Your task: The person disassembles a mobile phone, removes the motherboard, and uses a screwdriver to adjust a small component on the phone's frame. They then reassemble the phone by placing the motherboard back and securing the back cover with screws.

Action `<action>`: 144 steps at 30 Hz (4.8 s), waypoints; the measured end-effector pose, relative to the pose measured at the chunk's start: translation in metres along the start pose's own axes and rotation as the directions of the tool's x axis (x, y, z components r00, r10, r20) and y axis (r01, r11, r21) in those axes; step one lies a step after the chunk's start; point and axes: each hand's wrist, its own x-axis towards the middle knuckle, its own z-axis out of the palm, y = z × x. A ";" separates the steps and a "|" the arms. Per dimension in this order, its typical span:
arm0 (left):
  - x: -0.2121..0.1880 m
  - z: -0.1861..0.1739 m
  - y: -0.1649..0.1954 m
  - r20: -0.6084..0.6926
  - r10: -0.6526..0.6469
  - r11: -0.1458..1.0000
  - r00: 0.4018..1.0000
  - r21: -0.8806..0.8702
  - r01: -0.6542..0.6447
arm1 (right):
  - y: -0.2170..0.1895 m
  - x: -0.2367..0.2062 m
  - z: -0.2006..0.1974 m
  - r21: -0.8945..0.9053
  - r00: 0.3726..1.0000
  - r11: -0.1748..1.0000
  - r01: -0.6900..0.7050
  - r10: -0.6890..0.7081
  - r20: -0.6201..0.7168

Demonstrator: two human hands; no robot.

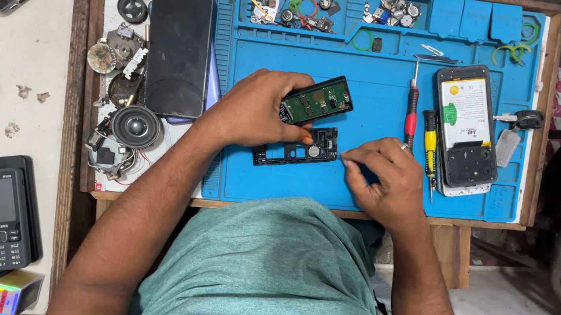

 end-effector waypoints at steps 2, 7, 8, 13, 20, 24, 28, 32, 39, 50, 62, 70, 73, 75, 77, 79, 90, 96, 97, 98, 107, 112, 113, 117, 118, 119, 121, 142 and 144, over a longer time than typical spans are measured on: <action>-0.001 0.001 0.001 0.012 -0.014 1.000 1.000 -0.005 0.015 | -0.001 0.000 0.001 -0.030 1.000 0.999 0.027 -0.027 -0.010; -0.001 0.001 0.001 0.006 -0.008 1.000 1.000 0.005 0.008 | -0.002 0.000 0.000 -0.053 0.998 0.997 0.062 -0.062 0.011; -0.001 0.000 0.002 0.006 -0.009 1.000 1.000 0.007 0.009 | -0.001 0.000 -0.001 -0.029 0.998 0.998 0.060 -0.059 0.014; -0.001 0.000 0.003 0.010 -0.011 1.000 1.000 0.010 0.011 | -0.001 0.000 -0.003 0.014 1.000 1.000 -0.014 0.014 -0.010; -0.002 0.000 0.004 0.019 -0.002 1.000 1.000 0.008 0.002 | -0.006 0.000 -0.002 -0.056 0.999 0.998 0.041 -0.041 -0.003; -0.002 -0.001 0.004 0.017 0.005 1.000 1.000 0.007 -0.005 | -0.006 0.000 -0.004 -0.031 0.999 0.998 0.047 -0.046 0.013; -0.003 -0.001 0.003 0.020 0.002 1.000 1.000 0.023 -0.003 | -0.006 0.000 -0.003 -0.046 0.999 0.998 0.049 -0.050 -0.011; -0.003 0.001 0.004 0.023 -0.015 1.000 1.000 0.026 0.015 | -0.007 0.000 -0.002 -0.085 0.997 0.994 0.072 -0.072 -0.001; -0.005 0.000 0.004 0.026 -0.025 0.999 0.999 0.026 0.024 | -0.008 -0.002 -0.003 -0.053 0.999 0.998 0.040 -0.041 -0.009; -0.007 0.000 0.000 0.006 0.023 0.999 1.000 0.023 -0.023 | -0.010 -0.002 0.000 -0.049 0.998 0.997 0.065 -0.065 -0.002; -0.007 -0.002 0.002 0.038 -0.043 0.999 0.998 0.021 0.042 | -0.016 0.000 0.002 -0.122 0.994 0.987 0.105 -0.105 0.013; -0.008 -0.003 0.001 0.033 -0.005 1.000 0.999 0.005 0.004 | -0.011 -0.001 0.001 -0.052 0.996 0.995 0.088 -0.088 0.015; -0.007 -0.002 0.001 0.043 -0.031 1.000 0.999 0.000 0.031 | -0.008 -0.003 -0.001 0.033 1.000 0.999 0.023 -0.023 -0.010; -0.008 -0.003 0.001 0.037 -0.014 1.000 0.999 0.011 0.013 | -0.008 -0.006 -0.001 0.053 0.999 0.999 0.002 0.000 -0.039; -0.008 -0.003 0.000 0.036 -0.011 1.000 0.999 0.014 0.010 | -0.007 -0.006 -0.001 0.006 0.999 0.999 0.043 -0.043 -0.029; -0.008 -0.004 0.000 0.043 -0.026 1.000 0.999 0.011 0.026 | -0.007 -0.007 -0.001 -0.030 0.997 0.997 0.072 -0.073 -0.021; -0.007 -0.003 0.000 0.053 -0.045 0.998 0.998 0.045 0.042 | -0.009 -0.007 0.003 -0.095 0.994 0.990 0.105 -0.108 -0.030; -0.008 -0.005 0.005 0.060 -0.072 0.997 0.996 0.042 0.070 | -0.010 -0.006 0.004 -0.129 0.987 0.980 0.151 -0.157 -0.041; -0.008 -0.005 0.005 0.057 -0.064 0.997 0.996 0.039 0.062 | -0.010 -0.006 0.004 -0.143 0.986 0.978 0.153 -0.160 -0.040; -0.008 -0.005 0.004 0.060 -0.066 0.997 0.996 0.033 0.064 | -0.010 -0.006 0.005 -0.157 0.986 0.975 0.154 -0.162 -0.039; -0.008 -0.004 -0.012 -0.020 0.208 0.978 0.978 -0.021 -0.209 | -0.020 -0.010 -0.007 -0.215 0.990 0.968 0.130 -0.137 -0.021; -0.026 -0.008 0.001 -0.006 0.163 0.986 0.987 -0.021 -0.163 | -0.047 -0.010 -0.011 -0.199 0.990 0.973 0.120 -0.134 -0.054; -0.030 -0.008 0.004 -0.005 0.152 0.988 0.988 -0.016 -0.152 | -0.050 -0.012 -0.013 -0.183 0.989 0.975 0.123 -0.136 -0.061; -0.041 -0.008 0.014 -0.011 0.126 0.992 0.992 0.026 -0.126 | -0.055 -0.017 -0.017 -0.168 0.984 0.975 0.147 -0.160 -0.071; -0.042 -0.008 0.016 -0.016 0.123 0.992 0.992 0.043 -0.122 | -0.055 -0.018 -0.017 -0.166 0.984 0.975 0.147 -0.161 -0.072; -0.043 -0.008 0.018 -0.011 0.104 0.994 0.995 0.038 -0.103 | -0.055 -0.020 -0.017 -0.163 0.985 0.976 0.145 -0.158 -0.069; -0.045 -0.009 0.021 0.003 0.063 0.998 0.998 0.027 -0.063 | -0.054 -0.020 -0.016 -0.155 0.986 0.978 0.141 -0.152 -0.063; -0.044 -0.005 0.019 0.026 0.053 0.999 0.998 0.010 -0.053 | -0.035 -0.027 -0.018 0.111 0.999 0.993 -0.044 0.043 0.013; -0.044 -0.004 0.019 0.031 0.055 0.998 0.998 0.013 -0.055 | -0.036 -0.027 -0.019 0.106 0.999 0.993 -0.051 0.050 0.017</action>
